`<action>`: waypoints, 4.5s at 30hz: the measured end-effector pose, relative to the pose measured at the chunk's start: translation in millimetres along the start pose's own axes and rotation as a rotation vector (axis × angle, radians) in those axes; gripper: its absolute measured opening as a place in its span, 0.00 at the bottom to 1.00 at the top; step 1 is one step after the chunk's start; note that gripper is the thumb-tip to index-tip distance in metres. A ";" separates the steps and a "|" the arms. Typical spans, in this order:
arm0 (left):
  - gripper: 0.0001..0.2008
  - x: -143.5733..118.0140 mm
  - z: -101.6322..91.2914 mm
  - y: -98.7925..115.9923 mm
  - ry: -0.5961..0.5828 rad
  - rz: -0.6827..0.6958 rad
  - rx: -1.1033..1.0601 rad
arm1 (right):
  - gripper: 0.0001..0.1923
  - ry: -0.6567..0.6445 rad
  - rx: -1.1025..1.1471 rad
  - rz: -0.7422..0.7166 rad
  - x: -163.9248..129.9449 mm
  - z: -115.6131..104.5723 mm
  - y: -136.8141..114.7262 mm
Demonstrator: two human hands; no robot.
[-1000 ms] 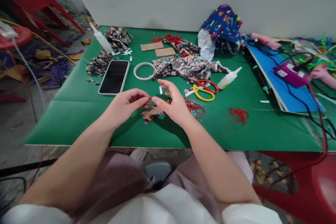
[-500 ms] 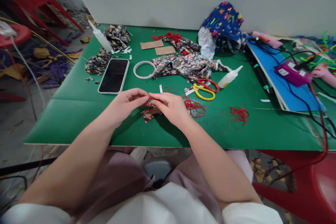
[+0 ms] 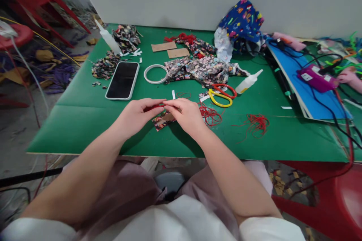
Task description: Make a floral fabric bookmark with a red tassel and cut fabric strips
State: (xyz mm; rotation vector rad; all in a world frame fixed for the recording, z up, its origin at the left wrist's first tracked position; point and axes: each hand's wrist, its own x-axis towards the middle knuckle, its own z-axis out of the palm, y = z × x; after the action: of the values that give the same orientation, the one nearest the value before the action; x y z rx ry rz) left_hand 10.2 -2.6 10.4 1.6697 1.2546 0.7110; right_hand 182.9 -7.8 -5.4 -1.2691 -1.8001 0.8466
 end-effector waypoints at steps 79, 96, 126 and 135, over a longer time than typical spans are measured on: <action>0.12 -19.0 -19.0 7.1 -0.024 0.270 0.433 | 0.26 -0.147 -0.005 -0.089 -16.2 6.2 -25.9; 0.16 -16.7 -29.7 10.4 -0.201 0.147 0.418 | 0.12 -0.336 0.639 0.458 -8.3 1.8 -18.4; 0.14 -25.6 -54.3 17.9 -0.434 0.224 0.523 | 0.07 -0.545 0.728 0.435 -16.4 8.7 -28.1; 0.19 -28.8 -42.5 15.5 -0.384 0.288 0.419 | 0.08 -0.454 0.539 0.322 -17.5 7.5 -34.1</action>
State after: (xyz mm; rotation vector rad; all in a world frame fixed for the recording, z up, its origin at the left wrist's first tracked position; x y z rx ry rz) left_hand -28.4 -17.5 44.6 2.2353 0.9364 0.2728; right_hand 164.8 -34.9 16.2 -1.0684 -1.5377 1.7799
